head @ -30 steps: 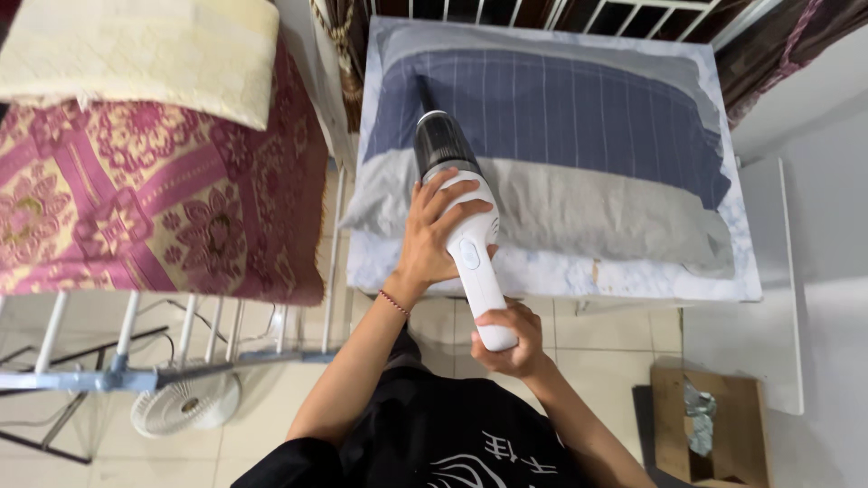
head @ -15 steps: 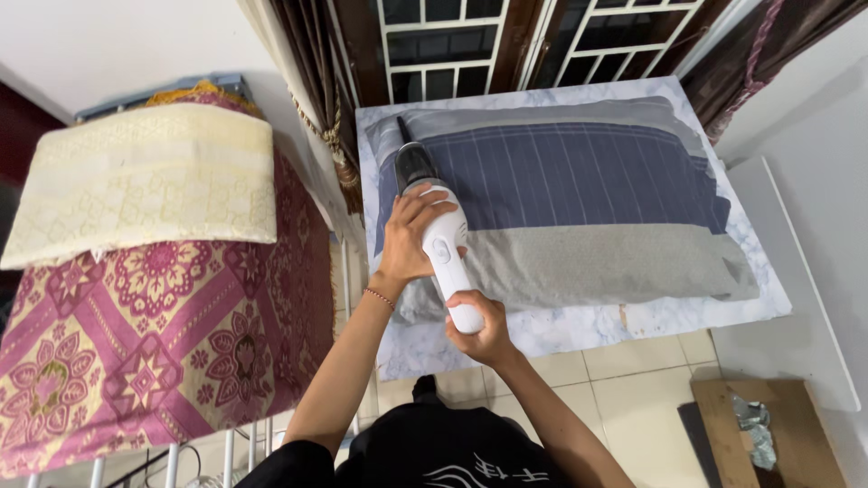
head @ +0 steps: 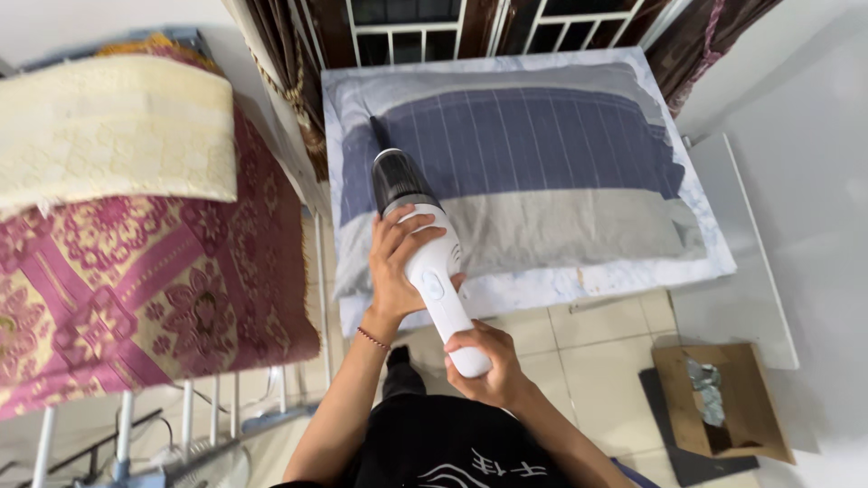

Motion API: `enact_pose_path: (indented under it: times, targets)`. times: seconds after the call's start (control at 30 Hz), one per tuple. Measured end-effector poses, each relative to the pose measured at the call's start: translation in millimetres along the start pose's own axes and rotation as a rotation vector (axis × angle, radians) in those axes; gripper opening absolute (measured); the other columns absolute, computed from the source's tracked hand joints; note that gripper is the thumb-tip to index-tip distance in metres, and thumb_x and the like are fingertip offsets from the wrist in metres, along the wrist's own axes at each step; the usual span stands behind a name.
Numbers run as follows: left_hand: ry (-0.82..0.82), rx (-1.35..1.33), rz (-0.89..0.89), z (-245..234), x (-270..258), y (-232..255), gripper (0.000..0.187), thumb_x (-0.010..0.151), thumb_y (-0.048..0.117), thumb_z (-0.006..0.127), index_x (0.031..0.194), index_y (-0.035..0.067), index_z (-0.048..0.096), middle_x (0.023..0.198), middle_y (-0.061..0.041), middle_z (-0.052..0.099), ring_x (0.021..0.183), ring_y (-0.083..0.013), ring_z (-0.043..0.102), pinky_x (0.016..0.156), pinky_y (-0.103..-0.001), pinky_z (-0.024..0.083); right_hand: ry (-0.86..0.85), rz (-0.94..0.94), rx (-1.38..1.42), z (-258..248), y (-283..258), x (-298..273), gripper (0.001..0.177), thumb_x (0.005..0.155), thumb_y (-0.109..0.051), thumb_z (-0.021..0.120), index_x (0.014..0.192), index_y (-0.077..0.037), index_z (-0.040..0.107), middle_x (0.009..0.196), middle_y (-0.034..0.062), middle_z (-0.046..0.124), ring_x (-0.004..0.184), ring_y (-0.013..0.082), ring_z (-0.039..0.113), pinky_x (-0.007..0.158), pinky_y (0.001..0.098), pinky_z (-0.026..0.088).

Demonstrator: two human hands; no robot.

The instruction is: The person uses a handheld vacuum cleaner to clean a pillow placed on a bed. They move the vacuum nozzle back and forth across the surface of the pillow, covering different areas systematically.

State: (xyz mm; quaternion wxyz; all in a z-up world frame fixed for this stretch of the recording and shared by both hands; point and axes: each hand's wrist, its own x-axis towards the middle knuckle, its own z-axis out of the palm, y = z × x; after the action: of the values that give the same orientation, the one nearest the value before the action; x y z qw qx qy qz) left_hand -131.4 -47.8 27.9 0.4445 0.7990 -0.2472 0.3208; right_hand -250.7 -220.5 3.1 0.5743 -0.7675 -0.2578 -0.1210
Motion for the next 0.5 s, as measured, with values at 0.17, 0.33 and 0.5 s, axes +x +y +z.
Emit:
enact_pose_path:
  times: [0.17,0.33,0.5]
  targets:
    - [0.053,-0.014,-0.038,0.5,-31.8,70.8,0.056,0.062,0.042,0.091,0.108,0.014,0.074,0.124,-0.004,0.068,0.134,-0.032,0.055,0.116,-0.057,0.037,-0.083,-0.013,-0.007,-40.6,-50.5,-43.1,0.03,0.077,0.002,0.076,0.1,-0.011,0.063,0.082,0.0083,0.068,0.067,0.0215,0.069,0.06,0.0339,0.053]
    - [0.067,-0.028,-0.056,0.9,-54.1,126.0,0.057,0.061,0.043,0.091,0.107,0.014,0.074,0.123,-0.004,0.068,0.133,-0.0323,0.055,0.114,-0.056,0.039,-0.137,-0.085,0.03,-69.0,-96.9,-79.4,0.033,0.078,-0.001,0.077,0.104,-0.011,0.061,0.083,0.0075,0.067,0.076,0.0266,0.07,0.069,0.0381,0.057]
    - [0.064,-0.065,-0.07,-4.4,-67.3,165.8,0.06,0.061,0.045,0.092,0.108,0.014,0.073,0.123,-0.004,0.068,0.132,-0.032,0.057,0.114,-0.056,0.038,-0.279,-0.032,0.099,-86.3,-120.9,-105.9,0.037,0.077,-0.003,0.082,0.106,-0.014,0.061,0.074,0.0007,0.063,0.067,0.0176,0.065,0.062,0.034,0.052]
